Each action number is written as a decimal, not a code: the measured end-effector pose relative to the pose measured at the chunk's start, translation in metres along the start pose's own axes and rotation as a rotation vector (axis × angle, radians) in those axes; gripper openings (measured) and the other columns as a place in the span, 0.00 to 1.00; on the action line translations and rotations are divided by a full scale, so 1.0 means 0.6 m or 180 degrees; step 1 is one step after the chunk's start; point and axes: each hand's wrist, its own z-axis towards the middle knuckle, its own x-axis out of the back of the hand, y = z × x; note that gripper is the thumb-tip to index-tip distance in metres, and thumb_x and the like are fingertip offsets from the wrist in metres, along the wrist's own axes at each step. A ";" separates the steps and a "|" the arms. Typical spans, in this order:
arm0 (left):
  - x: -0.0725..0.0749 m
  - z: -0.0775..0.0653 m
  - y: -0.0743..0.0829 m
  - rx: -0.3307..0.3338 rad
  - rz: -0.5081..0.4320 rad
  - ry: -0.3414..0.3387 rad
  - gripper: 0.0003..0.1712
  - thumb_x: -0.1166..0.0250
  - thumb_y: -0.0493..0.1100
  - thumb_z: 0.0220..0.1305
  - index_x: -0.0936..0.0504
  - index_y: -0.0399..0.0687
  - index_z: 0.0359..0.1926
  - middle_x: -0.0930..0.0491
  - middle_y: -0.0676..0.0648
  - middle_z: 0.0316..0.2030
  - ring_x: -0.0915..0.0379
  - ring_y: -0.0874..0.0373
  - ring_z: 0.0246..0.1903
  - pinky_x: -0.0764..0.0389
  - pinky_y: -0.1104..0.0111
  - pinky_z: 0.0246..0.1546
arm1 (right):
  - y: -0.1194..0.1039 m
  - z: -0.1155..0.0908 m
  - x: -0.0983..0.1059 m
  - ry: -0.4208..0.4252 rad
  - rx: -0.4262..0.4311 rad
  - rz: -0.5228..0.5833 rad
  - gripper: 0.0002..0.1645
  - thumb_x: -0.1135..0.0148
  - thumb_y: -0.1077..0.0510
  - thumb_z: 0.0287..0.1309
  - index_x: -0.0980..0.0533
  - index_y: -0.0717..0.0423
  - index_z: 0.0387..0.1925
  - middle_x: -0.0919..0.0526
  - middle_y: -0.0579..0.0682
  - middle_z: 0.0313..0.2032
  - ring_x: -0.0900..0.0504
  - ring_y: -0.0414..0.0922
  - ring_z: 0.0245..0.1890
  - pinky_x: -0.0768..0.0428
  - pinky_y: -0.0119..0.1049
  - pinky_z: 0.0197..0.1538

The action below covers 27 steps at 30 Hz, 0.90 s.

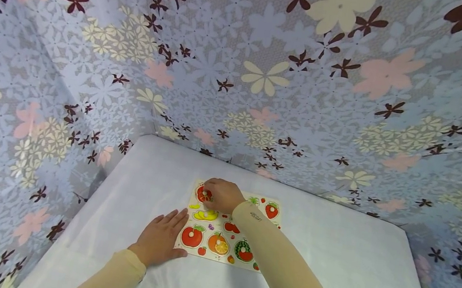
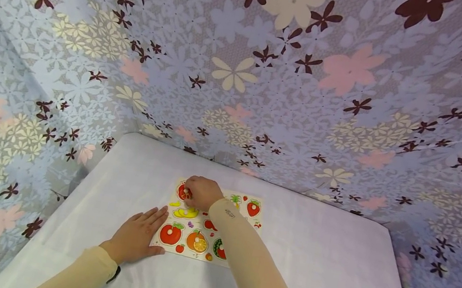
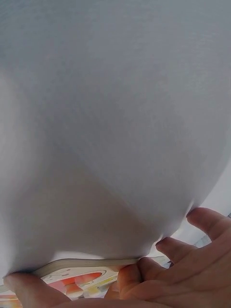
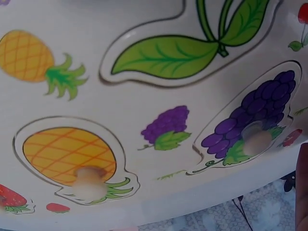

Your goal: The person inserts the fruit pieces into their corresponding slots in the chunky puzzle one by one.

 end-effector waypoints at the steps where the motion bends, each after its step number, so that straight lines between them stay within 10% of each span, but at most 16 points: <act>1: -0.001 0.000 0.000 -0.0006 0.0003 0.0004 0.56 0.35 0.72 0.57 0.38 0.41 0.75 0.44 0.45 0.76 0.45 0.45 0.72 0.37 0.47 0.67 | 0.000 0.000 0.000 0.0009 0.0020 -0.0002 0.28 0.31 0.40 0.59 0.19 0.46 0.58 0.22 0.44 0.61 0.24 0.43 0.60 0.26 0.42 0.63; 16: 0.002 -0.003 0.000 -0.0084 -0.0051 0.0143 0.56 0.34 0.70 0.57 0.37 0.38 0.74 0.43 0.42 0.75 0.43 0.43 0.71 0.35 0.46 0.65 | -0.031 -0.006 -0.024 0.0323 -0.0454 -0.0054 0.32 0.35 0.32 0.58 0.19 0.45 0.57 0.21 0.45 0.58 0.22 0.44 0.56 0.21 0.43 0.57; 27: 0.004 -0.003 0.003 -0.0049 -0.0027 0.0107 0.55 0.34 0.71 0.57 0.37 0.40 0.74 0.44 0.44 0.75 0.45 0.44 0.72 0.36 0.47 0.66 | -0.040 -0.014 -0.011 0.0296 -0.0508 0.0064 0.26 0.33 0.45 0.61 0.20 0.48 0.59 0.22 0.45 0.60 0.24 0.44 0.58 0.23 0.43 0.59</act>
